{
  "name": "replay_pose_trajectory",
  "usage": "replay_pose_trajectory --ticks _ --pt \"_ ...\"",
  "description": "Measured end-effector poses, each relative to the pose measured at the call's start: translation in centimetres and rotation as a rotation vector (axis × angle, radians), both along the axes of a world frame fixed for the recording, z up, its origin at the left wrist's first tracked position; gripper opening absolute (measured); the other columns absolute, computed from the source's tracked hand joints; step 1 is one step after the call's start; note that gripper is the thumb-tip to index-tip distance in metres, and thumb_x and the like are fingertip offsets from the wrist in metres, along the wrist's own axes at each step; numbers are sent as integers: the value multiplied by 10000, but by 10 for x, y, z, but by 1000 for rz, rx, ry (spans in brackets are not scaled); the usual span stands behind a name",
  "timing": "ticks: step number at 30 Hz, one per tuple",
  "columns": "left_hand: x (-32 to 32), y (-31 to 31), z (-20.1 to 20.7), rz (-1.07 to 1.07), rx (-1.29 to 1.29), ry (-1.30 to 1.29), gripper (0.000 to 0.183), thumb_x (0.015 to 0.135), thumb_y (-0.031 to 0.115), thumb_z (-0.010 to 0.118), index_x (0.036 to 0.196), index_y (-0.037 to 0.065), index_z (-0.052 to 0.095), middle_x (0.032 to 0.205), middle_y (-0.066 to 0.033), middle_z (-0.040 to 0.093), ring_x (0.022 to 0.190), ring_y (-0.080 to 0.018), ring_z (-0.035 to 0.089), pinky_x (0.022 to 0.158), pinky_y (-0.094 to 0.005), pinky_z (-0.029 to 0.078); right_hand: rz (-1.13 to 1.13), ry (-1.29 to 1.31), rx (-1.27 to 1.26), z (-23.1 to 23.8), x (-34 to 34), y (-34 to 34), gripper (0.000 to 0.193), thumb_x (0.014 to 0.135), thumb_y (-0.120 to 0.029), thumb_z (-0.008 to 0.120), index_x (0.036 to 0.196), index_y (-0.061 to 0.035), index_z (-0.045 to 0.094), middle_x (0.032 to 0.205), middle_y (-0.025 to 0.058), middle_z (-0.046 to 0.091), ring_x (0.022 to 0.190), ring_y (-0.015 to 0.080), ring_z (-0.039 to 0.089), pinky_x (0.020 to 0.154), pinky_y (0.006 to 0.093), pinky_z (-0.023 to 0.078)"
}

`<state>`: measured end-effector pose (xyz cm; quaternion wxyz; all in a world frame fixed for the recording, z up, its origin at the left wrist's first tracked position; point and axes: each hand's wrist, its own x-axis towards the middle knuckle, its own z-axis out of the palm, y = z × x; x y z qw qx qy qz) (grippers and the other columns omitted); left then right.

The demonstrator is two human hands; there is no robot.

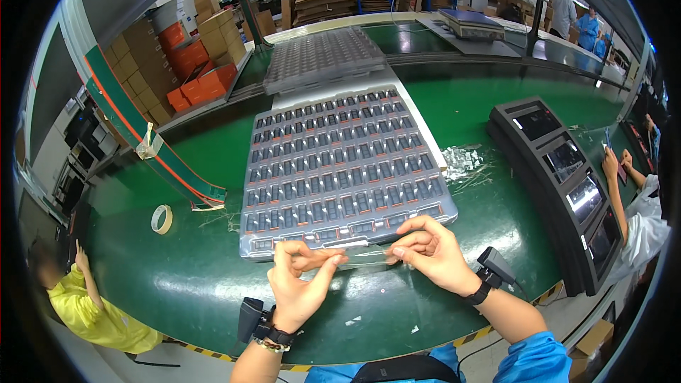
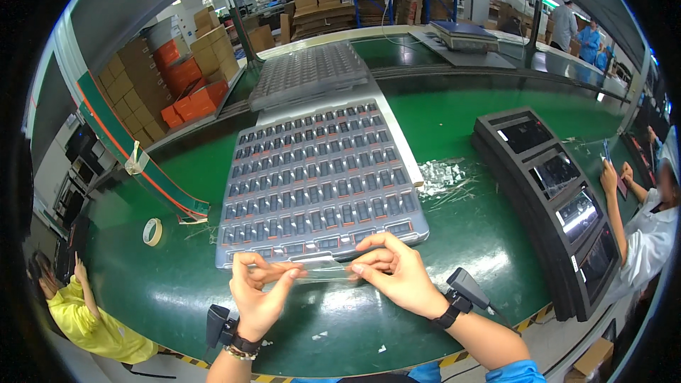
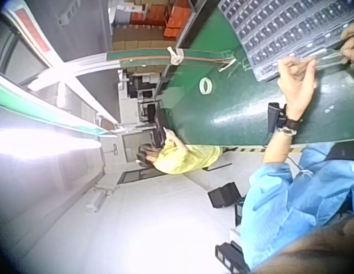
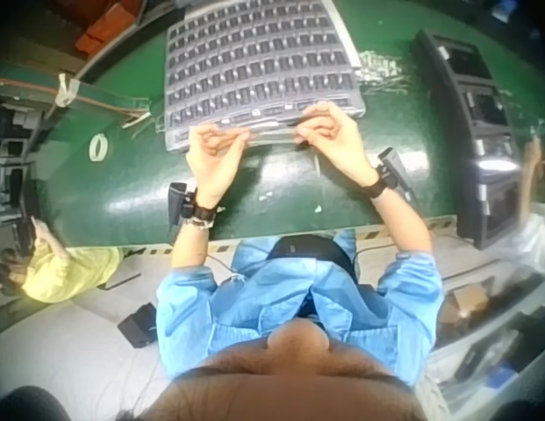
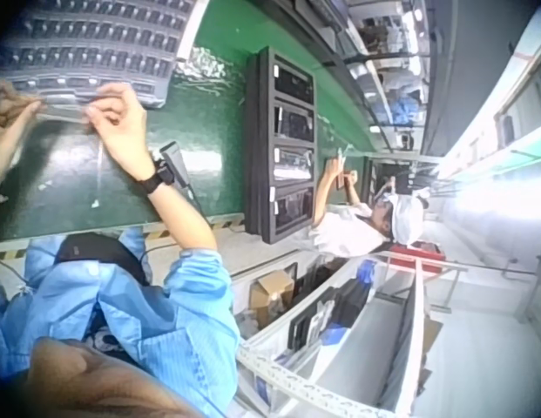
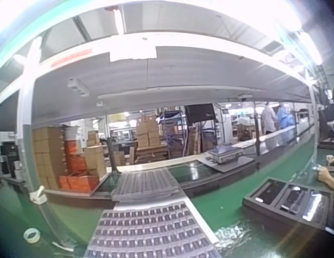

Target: Assembling and checking electronics components on a factory assembly line.

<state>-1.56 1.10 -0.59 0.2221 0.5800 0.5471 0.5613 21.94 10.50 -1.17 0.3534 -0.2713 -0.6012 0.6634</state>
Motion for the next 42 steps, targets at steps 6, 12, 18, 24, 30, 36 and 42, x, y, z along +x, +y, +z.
replay_pose_trajectory --ticks 6,12,18,24,30,36,42 --pt "-4 4 11 -22 -28 -148 393 904 -66 677 1034 54 326 940 -237 739 872 -276 752 790 -335 605 77 123 -63 1 2 3 316 993 -2 581 1275 -28 442 1137 192 707 1068 240 698 921 336 549" --pt "-2 6 6 -27 -86 -254 382 908 -55 682 1036 55 340 954 -226 744 885 -257 754 793 -313 597 165 193 -148 -10 4 5 370 984 -23 608 1303 -48 422 1204 188 678 1090 200 674 909 303 509" --pt "3 3 2 -55 -117 -249 394 904 -84 660 1035 65 320 960 -254 725 881 -305 749 792 -345 617 30 -98 41 -8 1 2 423 968 -5 628 1323 -61 404 1157 188 700 979 196 713 806 287 561" --pt "-1 5 13 -45 -105 -348 377 910 -81 665 1039 52 337 988 -267 726 913 -294 746 815 -337 613 62 50 -46 5 3 7 414 973 81 535 1336 -51 385 1204 244 674 1068 274 701 937 365 576" --pt "-1 9 9 -64 -96 -421 398 900 -94 665 1051 58 329 955 -254 724 872 -303 743 782 -359 623 56 73 -68 -3 10 7 472 898 155 451 1313 -58 375 1209 207 669 1112 253 683 953 343 551" --pt "-2 -9 9 -32 -131 -420 367 908 -6 693 1129 86 415 862 -122 695 756 -196 694 698 -302 589 98 13 114 -22 -10 -3 423 962 -148 669 1315 -65 450 1101 87 682 860 91 648 742 261 530" --pt "3 -4 15 -7 -88 -487 420 870 -112 699 1157 100 479 914 -92 695 809 -155 673 766 -296 577 95 -61 102 -13 1 -1 213 969 -200 690 1081 -39 607 896 -7 649 748 39 573 640 222 475"
